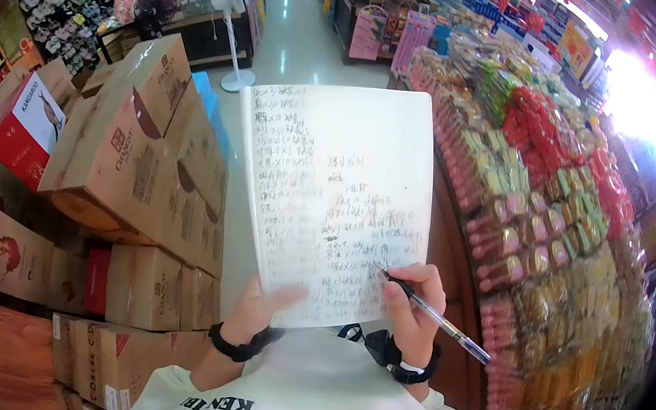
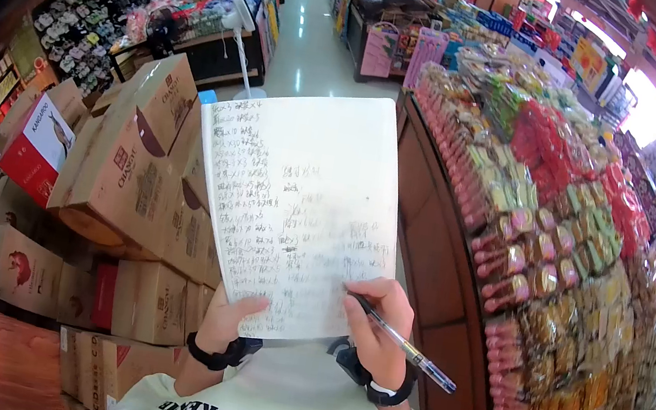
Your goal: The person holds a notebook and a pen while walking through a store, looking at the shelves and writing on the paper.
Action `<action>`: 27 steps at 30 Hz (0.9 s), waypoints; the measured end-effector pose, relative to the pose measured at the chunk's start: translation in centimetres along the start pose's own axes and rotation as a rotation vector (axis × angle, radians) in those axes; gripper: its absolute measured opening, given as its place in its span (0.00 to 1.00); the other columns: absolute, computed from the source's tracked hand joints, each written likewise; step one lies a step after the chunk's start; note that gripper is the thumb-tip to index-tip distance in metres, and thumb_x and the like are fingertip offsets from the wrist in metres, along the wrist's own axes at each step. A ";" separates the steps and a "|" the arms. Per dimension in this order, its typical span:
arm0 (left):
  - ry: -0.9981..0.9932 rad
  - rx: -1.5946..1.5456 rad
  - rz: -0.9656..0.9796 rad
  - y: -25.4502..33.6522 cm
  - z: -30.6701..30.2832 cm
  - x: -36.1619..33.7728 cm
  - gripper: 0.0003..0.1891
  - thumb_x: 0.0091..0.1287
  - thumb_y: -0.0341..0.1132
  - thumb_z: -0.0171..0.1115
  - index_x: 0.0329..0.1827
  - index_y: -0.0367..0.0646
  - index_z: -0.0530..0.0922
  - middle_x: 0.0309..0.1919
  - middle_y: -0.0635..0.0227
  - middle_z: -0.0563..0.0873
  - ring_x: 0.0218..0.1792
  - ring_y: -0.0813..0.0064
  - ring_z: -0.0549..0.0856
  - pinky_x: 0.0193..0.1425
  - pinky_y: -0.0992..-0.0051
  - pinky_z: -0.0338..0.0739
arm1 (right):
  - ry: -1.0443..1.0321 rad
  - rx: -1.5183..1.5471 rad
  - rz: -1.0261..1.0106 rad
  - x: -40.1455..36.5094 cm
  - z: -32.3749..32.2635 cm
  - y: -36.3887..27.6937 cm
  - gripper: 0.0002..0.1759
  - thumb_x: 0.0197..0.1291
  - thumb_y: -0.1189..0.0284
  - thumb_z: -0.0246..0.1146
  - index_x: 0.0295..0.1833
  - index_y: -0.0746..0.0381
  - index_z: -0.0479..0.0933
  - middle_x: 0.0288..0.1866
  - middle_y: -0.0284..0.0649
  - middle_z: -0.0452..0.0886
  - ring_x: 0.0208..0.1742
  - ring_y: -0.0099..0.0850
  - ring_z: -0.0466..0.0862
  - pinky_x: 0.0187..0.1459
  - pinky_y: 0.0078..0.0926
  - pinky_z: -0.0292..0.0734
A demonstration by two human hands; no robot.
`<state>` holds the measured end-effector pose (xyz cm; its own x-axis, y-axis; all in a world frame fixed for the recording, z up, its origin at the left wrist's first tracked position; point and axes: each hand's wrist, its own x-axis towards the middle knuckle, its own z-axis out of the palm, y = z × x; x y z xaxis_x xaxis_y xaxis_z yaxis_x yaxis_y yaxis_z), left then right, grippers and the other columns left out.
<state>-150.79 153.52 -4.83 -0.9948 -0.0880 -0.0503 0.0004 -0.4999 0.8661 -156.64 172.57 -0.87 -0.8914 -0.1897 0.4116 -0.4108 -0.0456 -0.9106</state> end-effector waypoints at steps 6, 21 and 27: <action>0.044 -0.074 0.099 -0.1 2.8 8.0 0.20 0.55 0.24 0.56 0.52 0.32 0.67 0.46 0.61 0.76 0.45 0.75 0.76 0.49 0.76 0.70 | -0.066 -0.072 -0.062 8.1 -2.8 3.7 0.06 0.43 0.81 0.60 0.31 0.66 0.72 0.23 0.38 0.72 0.24 0.29 0.69 0.30 0.21 0.63; 0.121 -0.101 -0.057 -0.2 0.6 22.0 0.21 0.54 0.23 0.56 0.52 0.32 0.67 0.47 0.61 0.75 0.46 0.74 0.75 0.49 0.75 0.70 | -0.094 -0.214 0.034 20.2 -2.2 11.3 0.06 0.40 0.77 0.62 0.28 0.63 0.74 0.19 0.34 0.71 0.22 0.30 0.67 0.28 0.24 0.58; 0.086 -0.065 -0.059 2.8 -3.9 29.2 0.20 0.55 0.24 0.56 0.52 0.32 0.67 0.47 0.61 0.75 0.45 0.74 0.76 0.48 0.75 0.71 | -0.030 -0.195 0.078 26.6 2.5 13.5 0.06 0.40 0.78 0.62 0.28 0.63 0.74 0.20 0.35 0.71 0.24 0.31 0.67 0.29 0.25 0.58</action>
<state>-179.47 146.18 -5.82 -0.9810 -0.1285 -0.1453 -0.0490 -0.5609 0.8264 -185.46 164.48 -2.31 -0.9170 -0.2143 0.3364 -0.3727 0.1601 -0.9140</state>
